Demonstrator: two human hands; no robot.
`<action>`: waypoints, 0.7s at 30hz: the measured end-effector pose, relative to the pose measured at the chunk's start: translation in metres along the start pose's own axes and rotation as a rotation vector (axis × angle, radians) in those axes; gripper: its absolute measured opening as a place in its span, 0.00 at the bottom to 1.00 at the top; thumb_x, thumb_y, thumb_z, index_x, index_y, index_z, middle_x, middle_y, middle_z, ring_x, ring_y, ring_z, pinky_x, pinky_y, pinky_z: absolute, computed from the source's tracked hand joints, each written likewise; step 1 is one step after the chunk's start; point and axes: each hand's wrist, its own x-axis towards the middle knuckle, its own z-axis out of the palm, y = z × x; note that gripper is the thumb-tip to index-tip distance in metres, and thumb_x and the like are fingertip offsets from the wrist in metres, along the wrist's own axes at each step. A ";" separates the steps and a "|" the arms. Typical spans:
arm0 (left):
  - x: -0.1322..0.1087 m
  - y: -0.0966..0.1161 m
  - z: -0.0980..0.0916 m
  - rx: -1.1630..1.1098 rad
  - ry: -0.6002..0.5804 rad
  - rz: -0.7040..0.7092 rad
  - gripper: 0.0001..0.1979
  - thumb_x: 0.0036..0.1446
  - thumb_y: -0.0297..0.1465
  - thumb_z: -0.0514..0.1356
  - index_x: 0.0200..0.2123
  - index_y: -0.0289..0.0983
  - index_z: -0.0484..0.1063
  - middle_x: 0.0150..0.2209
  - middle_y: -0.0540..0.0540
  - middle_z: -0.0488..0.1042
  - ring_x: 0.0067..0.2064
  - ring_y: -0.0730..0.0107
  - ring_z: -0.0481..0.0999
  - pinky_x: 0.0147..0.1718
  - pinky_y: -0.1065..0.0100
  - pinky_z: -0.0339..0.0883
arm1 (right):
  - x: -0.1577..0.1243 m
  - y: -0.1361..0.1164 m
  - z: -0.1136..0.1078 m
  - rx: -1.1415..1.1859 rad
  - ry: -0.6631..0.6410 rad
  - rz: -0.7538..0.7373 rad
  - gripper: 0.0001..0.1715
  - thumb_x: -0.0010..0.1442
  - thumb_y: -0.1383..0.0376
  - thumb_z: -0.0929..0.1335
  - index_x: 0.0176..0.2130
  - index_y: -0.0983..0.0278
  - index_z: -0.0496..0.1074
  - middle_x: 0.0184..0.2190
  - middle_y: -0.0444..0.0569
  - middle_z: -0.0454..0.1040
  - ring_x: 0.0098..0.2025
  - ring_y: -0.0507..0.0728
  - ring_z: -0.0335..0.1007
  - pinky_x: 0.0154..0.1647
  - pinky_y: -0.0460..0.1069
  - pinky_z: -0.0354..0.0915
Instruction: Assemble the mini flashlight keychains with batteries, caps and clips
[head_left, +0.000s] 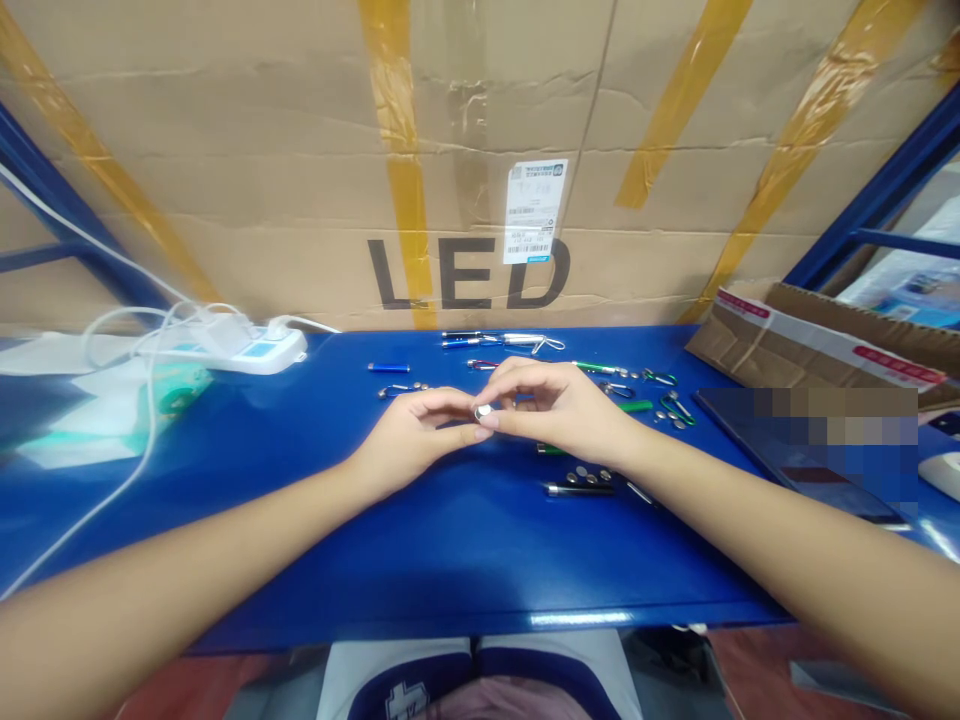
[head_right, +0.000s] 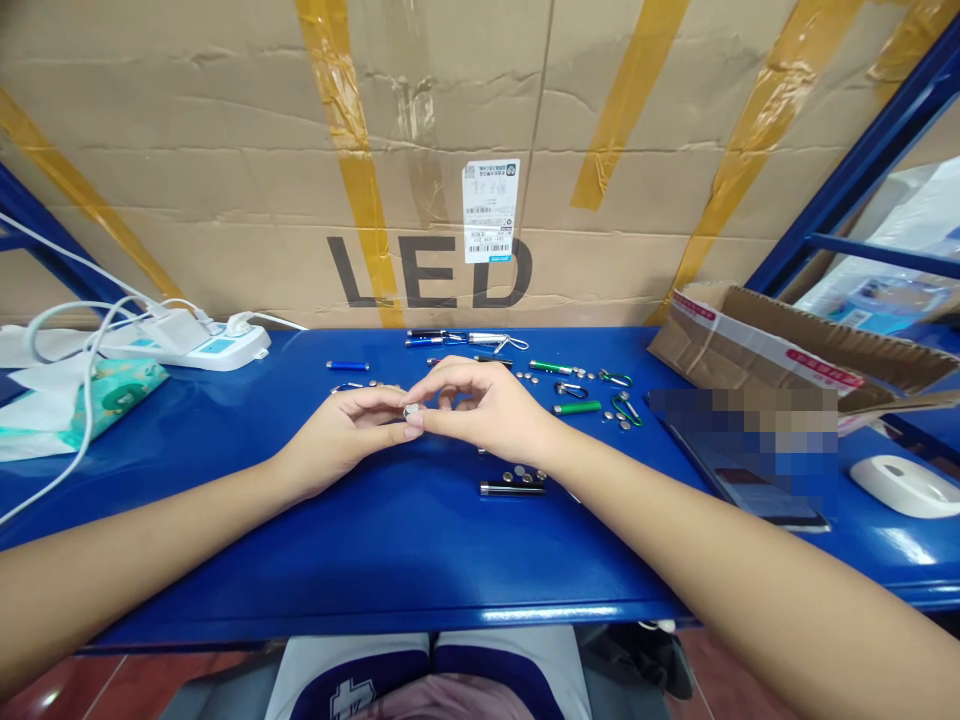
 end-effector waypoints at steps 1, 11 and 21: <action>0.000 0.000 0.000 -0.001 0.001 -0.003 0.13 0.50 0.33 0.72 0.40 0.37 0.80 0.42 0.47 0.81 0.46 0.65 0.79 0.54 0.61 0.70 | 0.000 0.001 0.000 0.000 -0.006 -0.001 0.11 0.54 0.61 0.76 0.39 0.61 0.81 0.35 0.47 0.72 0.36 0.53 0.69 0.38 0.50 0.66; 0.000 0.001 0.000 -0.036 -0.011 -0.033 0.12 0.49 0.32 0.72 0.39 0.38 0.81 0.41 0.49 0.81 0.46 0.68 0.79 0.52 0.65 0.71 | 0.002 0.002 0.001 0.040 -0.036 0.026 0.10 0.53 0.62 0.77 0.38 0.60 0.81 0.35 0.45 0.70 0.38 0.53 0.68 0.38 0.49 0.66; 0.000 0.001 0.001 -0.023 0.016 -0.036 0.11 0.48 0.32 0.73 0.37 0.39 0.81 0.41 0.49 0.81 0.45 0.68 0.80 0.53 0.64 0.72 | 0.001 0.006 -0.005 0.015 -0.111 0.045 0.15 0.55 0.64 0.75 0.44 0.62 0.77 0.39 0.46 0.70 0.34 0.51 0.65 0.35 0.48 0.65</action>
